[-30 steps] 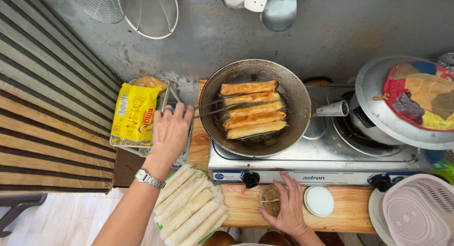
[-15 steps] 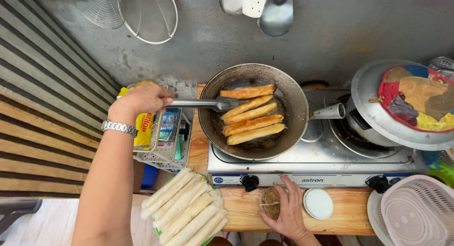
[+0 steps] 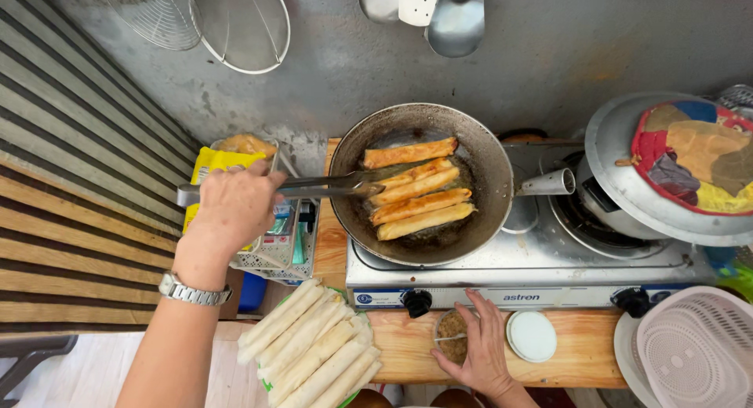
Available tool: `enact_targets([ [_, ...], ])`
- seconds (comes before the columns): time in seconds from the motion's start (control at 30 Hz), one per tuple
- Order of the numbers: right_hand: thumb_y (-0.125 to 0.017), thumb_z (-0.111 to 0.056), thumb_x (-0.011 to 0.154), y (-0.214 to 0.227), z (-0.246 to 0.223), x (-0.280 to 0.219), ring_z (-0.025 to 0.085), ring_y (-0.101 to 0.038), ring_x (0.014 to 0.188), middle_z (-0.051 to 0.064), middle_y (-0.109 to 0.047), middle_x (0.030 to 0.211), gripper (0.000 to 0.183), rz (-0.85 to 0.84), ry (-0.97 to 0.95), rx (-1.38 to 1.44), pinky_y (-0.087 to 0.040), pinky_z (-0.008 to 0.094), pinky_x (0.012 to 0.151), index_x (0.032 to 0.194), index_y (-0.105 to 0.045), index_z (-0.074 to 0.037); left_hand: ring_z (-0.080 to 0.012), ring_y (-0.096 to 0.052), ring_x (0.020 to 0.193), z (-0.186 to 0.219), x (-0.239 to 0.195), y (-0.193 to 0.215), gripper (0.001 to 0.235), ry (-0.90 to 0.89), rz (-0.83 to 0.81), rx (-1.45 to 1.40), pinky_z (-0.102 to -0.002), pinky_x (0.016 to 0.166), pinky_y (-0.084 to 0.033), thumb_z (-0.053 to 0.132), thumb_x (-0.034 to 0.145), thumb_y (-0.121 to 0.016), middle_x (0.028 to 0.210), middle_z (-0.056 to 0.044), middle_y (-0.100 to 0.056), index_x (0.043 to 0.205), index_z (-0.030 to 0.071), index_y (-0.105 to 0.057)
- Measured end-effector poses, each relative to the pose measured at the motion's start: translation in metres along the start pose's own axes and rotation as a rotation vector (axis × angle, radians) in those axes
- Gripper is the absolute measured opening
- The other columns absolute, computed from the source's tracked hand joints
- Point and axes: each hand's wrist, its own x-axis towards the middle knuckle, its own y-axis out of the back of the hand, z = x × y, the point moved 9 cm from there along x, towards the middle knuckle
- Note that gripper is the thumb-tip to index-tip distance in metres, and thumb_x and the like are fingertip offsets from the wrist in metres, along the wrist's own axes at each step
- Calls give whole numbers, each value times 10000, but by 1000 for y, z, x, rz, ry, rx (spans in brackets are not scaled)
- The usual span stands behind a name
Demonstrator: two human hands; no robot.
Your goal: The person uses tongs to turn and adjust several spring rolls frying in a pan of hot oil on a portable gas stove. The person repeatedly flips the rolls to ensure even browning while keeping them submerged in the oil.
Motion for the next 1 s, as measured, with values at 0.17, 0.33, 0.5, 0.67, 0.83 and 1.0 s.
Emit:
enact_targets([
  [0.17, -847, -430, 631, -1, 1, 0, 461, -361, 1355, 268, -369, 1459, 919, 0, 3, -14, -239, 638, 1126, 1333, -451, 12, -345, -701, 942, -7, 15, -29, 325, -12, -47, -108, -500, 804, -535, 271, 880, -692, 1072, -97, -695, 1199, 215, -717],
  [0.33, -846, -431, 635, 0, -1, 2, 459, -360, 1356, 270, -368, 1465, 919, -4, 13, -14, -244, 630, 1128, 1336, -447, 9, -354, -698, 917, 18, 36, -32, 326, -65, 73, -183, -490, 777, -538, 243, 811, -724, 1137, -126, -666, 1134, 197, -737],
  [0.5, -846, -430, 640, 3, -1, 1, 454, -364, 1359, 263, -374, 1468, 923, 21, 21, 3, -250, 627, 1133, 1349, -448, 7, -258, -697, 930, 56, 11, -3, 319, -107, 182, 42, -432, 818, -528, 93, 740, -680, 1026, -47, -664, 1049, 164, -724],
  [0.67, -850, -435, 645, 2, 0, -1, 454, -367, 1353, 263, -381, 1458, 921, 1, 16, 20, -249, 627, 1126, 1346, -446, 5, -237, -644, 879, 85, -21, 32, 396, -133, 343, 157, -384, 737, -460, 100, 832, -616, 991, -52, -621, 1223, 72, -669],
  [0.83, -847, -432, 645, 1, 0, 1, 447, -367, 1355, 261, -383, 1459, 917, 0, 34, 26, -248, 627, 1124, 1348, -447, 0, -222, -629, 864, 98, -35, 28, 475, -132, 354, 211, -372, 754, -459, 99, 822, -605, 995, -62, -604, 1294, 56, -639],
  [1.0, -844, -432, 656, 2, 0, 1, 440, -370, 1359, 267, -383, 1461, 914, 6, 48, 36, -246, 627, 1125, 1351, -442, 6, -258, -633, 846, 88, -38, 20, 426, -73, 326, 70, -407, 708, -448, 151, 843, -627, 985, -65, -607, 1264, 88, -644],
])
